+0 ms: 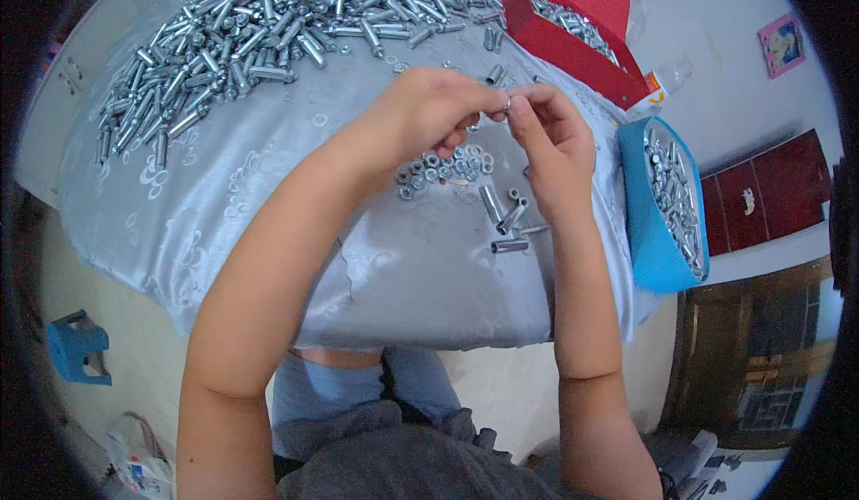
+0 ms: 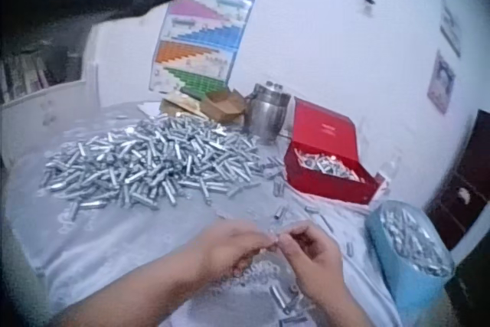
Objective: The person sits at a table and manually assembles metal fasteners. They pick up cylindrical metal pieces and small washers, then thread the washers onto the pieces one by one. The assembled units are placed on the table surface as the person continues the repetitive assembly process.
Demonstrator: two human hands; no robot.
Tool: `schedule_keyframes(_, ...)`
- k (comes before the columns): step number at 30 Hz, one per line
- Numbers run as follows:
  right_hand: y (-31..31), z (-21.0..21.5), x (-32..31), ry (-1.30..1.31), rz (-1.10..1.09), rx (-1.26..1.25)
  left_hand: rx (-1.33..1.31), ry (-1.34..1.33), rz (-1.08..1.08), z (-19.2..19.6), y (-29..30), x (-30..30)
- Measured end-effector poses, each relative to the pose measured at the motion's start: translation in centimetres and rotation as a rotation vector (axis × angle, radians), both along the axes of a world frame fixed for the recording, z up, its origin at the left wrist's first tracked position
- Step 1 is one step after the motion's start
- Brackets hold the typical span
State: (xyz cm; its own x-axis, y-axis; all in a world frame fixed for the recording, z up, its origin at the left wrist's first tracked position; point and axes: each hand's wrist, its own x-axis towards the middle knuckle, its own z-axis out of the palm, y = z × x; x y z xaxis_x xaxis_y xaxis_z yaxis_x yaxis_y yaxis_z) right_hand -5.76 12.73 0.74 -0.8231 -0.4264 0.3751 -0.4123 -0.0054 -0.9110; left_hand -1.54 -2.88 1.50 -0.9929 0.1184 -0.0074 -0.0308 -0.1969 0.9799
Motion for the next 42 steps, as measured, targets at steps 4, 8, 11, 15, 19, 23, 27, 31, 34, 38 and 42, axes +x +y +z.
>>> schedule_keyframes(4, 0.0, 0.4, 0.4, -0.008, -0.002, -0.076, 0.128, -0.01, -0.034, -0.6, 0.2, -0.4)
schedule_keyframes(8, -0.1, 0.3, 0.4, 0.144, -0.072, -0.098, 0.144, -0.042, -0.055, -0.2, 0.3, -0.1)
schedule_keyframes(11, 0.0, 0.6, 0.5, 0.175, -0.1, -0.026, 0.195, -0.049, -0.061, -0.3, 0.2, -0.3)
schedule_keyframes(15, 0.0, 0.5, 0.5, 0.128, -0.06, -0.029, 0.268, -0.089, -0.045, -0.1, 0.3, -0.2)
schedule_keyframes(19, 0.2, 0.1, 0.1, 0.236, -0.062, -0.02, 0.256, -0.064, -0.047, -0.1, 0.4, -0.2)
schedule_keyframes(23, 0.5, 0.0, -0.2, 0.314, -0.085, 0.055, 0.104, -0.018, -0.069, -0.4, 0.5, -0.4)
schedule_keyframes(27, 1.3, 1.3, -0.2, 0.346, -0.091, 0.244, 0.036, -0.002, -0.065, -0.5, 0.4, -0.2)
schedule_keyframes(31, 3.7, 1.4, -1.4, 0.563, -0.032, 0.569, 0.001, -0.037, -0.042, -0.7, 0.8, -0.4)
schedule_keyframes(34, 4.1, 0.7, -1.7, 0.505, 0.098, 0.803, 0.062, -0.038, -0.019, -0.8, 1.0, -0.5)
schedule_keyframes(38, 3.6, -0.2, -1.5, 0.435, 0.151, 0.799, 0.083, -0.066, 0.095, -0.5, 0.9, -0.3)
schedule_keyframes(42, 3.5, 0.0, -1.5, 0.428, 0.106, 0.818, 0.086, -0.023, 0.176, -0.6, 1.0, -0.4)
